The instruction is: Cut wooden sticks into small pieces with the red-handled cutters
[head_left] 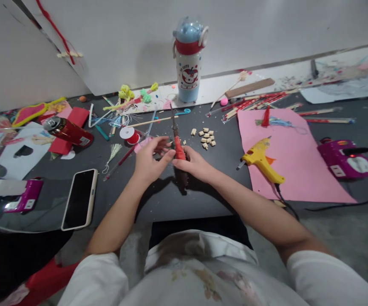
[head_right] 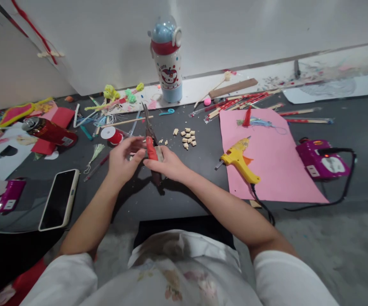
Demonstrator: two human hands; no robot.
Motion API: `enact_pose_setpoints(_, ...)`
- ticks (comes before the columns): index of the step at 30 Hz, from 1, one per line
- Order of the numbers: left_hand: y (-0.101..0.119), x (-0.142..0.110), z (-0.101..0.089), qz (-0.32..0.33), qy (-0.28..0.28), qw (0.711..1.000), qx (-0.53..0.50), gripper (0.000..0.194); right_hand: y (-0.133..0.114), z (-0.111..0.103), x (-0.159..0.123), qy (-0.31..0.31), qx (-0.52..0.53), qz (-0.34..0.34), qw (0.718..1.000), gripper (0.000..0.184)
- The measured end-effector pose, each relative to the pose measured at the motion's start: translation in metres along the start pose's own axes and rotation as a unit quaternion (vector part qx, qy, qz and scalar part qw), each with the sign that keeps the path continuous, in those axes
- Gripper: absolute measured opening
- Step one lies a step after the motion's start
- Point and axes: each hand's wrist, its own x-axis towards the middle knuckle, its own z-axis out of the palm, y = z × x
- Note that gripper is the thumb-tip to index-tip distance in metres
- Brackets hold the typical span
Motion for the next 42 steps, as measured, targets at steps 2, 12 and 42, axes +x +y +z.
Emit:
enact_pose_setpoints(2, -0.003, 0.000, 0.009, -0.043, -0.061, 0.992, -0.106, 0.049, 0.001, 0.001, 0.000, 0.013, 0.009, -0.005, 1.000, 0.043)
enact_pose_setpoints(12, 0.000, -0.004, 0.020, -0.141, -0.143, 0.931, -0.306, 0.052, 0.005, 0.004, -0.004, 0.004, -0.063, -0.047, 0.997, 0.060)
enact_pose_setpoints(42, -0.002, -0.004, 0.005, 0.059, 0.060, 0.996, 0.025, 0.042, -0.007, 0.001, -0.007, -0.008, -0.023, -0.021, 0.999, 0.048)
